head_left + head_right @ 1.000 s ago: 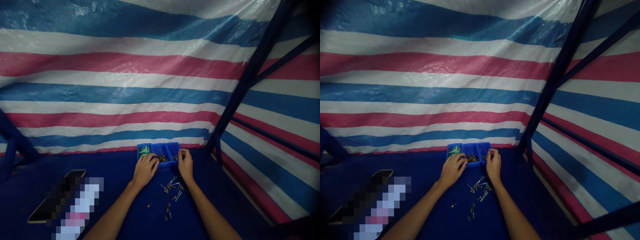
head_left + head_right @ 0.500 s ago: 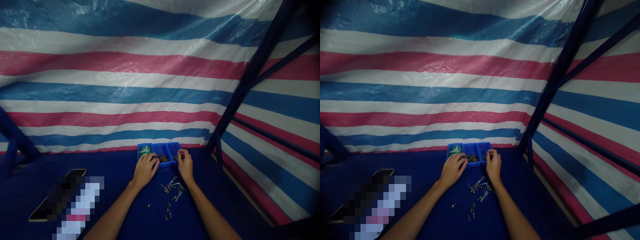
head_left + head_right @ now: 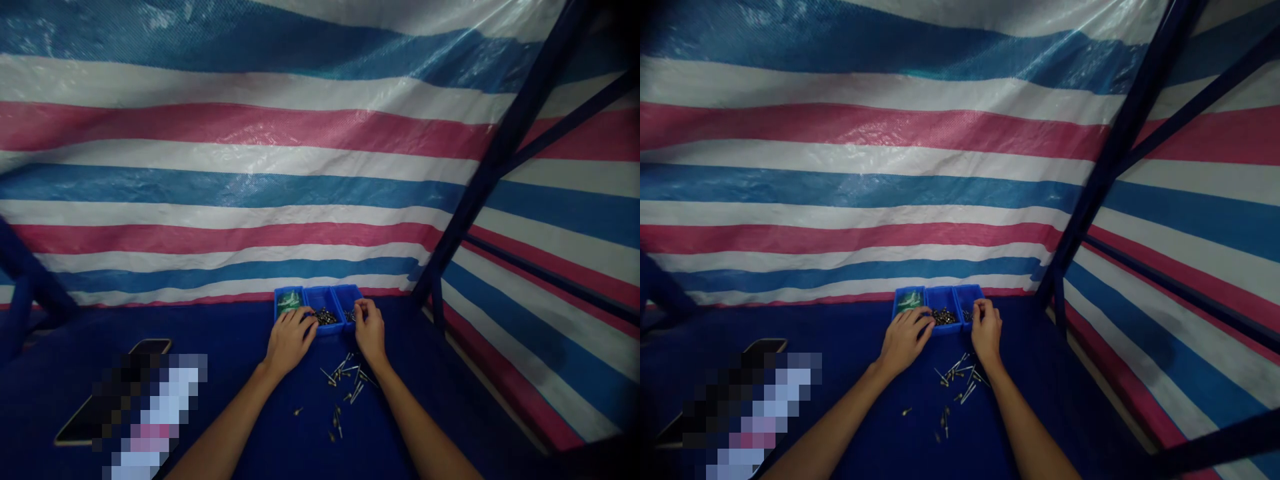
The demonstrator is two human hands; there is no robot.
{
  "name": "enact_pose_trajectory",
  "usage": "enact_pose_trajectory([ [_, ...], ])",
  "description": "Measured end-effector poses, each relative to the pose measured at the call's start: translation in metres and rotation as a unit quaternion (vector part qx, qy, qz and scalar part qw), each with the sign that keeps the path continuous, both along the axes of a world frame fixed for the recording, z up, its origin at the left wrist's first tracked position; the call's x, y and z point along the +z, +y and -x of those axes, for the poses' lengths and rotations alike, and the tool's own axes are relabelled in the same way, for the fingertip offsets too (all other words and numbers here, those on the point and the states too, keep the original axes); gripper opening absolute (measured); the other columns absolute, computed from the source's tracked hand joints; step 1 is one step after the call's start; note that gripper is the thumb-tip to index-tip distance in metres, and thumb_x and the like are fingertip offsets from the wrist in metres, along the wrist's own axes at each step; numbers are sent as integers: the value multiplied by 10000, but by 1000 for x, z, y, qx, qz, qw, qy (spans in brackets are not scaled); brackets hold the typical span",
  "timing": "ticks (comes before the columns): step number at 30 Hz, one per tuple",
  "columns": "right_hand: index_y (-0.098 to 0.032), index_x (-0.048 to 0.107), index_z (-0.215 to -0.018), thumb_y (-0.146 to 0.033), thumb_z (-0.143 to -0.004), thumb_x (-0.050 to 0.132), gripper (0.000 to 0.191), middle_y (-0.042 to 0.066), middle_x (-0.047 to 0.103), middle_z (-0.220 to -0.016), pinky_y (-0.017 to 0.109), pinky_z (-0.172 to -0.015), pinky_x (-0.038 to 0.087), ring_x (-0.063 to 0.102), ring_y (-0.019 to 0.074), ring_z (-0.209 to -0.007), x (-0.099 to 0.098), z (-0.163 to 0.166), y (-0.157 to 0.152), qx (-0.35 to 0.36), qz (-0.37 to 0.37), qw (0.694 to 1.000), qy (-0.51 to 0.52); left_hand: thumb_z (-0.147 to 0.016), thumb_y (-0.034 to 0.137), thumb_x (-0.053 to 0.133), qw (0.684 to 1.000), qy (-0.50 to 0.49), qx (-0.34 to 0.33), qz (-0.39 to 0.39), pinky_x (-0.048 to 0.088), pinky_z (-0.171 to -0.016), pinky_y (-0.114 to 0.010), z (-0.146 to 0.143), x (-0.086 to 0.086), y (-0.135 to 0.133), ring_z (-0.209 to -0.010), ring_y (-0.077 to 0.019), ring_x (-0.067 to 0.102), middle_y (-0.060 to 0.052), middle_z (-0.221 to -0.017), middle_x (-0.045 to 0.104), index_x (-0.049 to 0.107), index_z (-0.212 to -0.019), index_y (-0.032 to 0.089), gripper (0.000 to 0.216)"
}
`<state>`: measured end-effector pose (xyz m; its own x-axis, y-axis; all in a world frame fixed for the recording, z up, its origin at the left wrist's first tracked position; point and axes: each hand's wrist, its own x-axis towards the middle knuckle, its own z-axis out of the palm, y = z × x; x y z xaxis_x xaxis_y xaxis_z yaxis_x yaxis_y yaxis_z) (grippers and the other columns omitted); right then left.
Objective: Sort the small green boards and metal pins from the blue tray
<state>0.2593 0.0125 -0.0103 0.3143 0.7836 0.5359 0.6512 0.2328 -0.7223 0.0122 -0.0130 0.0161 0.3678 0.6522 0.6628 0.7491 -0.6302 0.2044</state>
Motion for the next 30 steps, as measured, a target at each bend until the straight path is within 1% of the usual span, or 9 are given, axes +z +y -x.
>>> enact_pose_trajectory([
  [8, -221, 681, -1088, -453, -1027, 470, 319, 69, 720, -891, 369, -839, 460, 634, 276, -896, 0, 0, 1, 2, 3, 1000, 6, -1083, 284, 534, 1000, -5, -3, -8, 500, -962, -419, 0, -1, 1, -1091, -223, 681, -38, -1278, 709, 725, -1112, 267, 194],
  [12, -215, 689, -1056, -438, -1009, 477, 312, 63, 720, -861, 385, -866, 438, 642, 276, -881, 4, 5, -1, -14, 6, 1000, -2, -1073, 271, 554, 1000, -10, -3, -7, 500, -955, -413, -1, 1, 1, -1081, -219, 685, -29, -1269, 712, 727, -1100, 266, 175],
  [15, -218, 694, -1067, -415, -1016, 466, 306, 61, 737, -889, 422, -943, 389, 644, 280, -935, 7, 13, -7, -28, 5, 999, -39, -1077, 276, 547, 1000, -4, -3, -5, 498, -956, -416, -1, 1, 1, -1081, -218, 681, -35, -1270, 710, 725, -1102, 261, 180],
  [19, -231, 689, -1067, -386, -1040, 464, 274, 65, 765, -1005, 462, -1029, 306, 628, 279, -1029, 12, 24, -15, -28, -7, 995, -98, -1082, 280, 537, 1000, 3, -1, -4, 496, -967, -421, -1, 0, 1, -1102, -223, 675, -42, -1274, 706, 722, -1115, 261, 188],
  [22, -231, 681, -1073, -362, -1043, 466, 254, 66, 771, -1052, 481, -1079, 248, 625, 272, -1047, 15, 28, -19, -23, -6, 993, -112, -1078, 279, 544, 1000, 1, -2, -5, 497, -965, -418, 0, 0, 1, -1103, -220, 674, -38, -1276, 705, 722, -1118, 263, 183],
  [26, -236, 689, -1080, -371, -1036, 465, 265, 62, 771, -1023, 452, -1043, 279, 622, 277, -1057, 16, 26, -18, -16, 22, 997, -79, -1079, 285, 543, 1000, 0, -1, -1, 495, -972, -421, -1, 0, 1, -1105, -222, 675, -35, -1272, 708, 719, -1111, 262, 180],
  [30, -241, 688, -1088, -378, -1032, 472, 262, 57, 768, -1031, 439, -1025, 298, 624, 278, -1060, 14, 25, -17, -12, 23, 997, -67, -1077, 282, 547, 1000, -1, -1, -3, 497, -972, -418, -1, 0, 1, -1105, -219, 677, -32, -1272, 709, 723, -1111, 266, 180],
])
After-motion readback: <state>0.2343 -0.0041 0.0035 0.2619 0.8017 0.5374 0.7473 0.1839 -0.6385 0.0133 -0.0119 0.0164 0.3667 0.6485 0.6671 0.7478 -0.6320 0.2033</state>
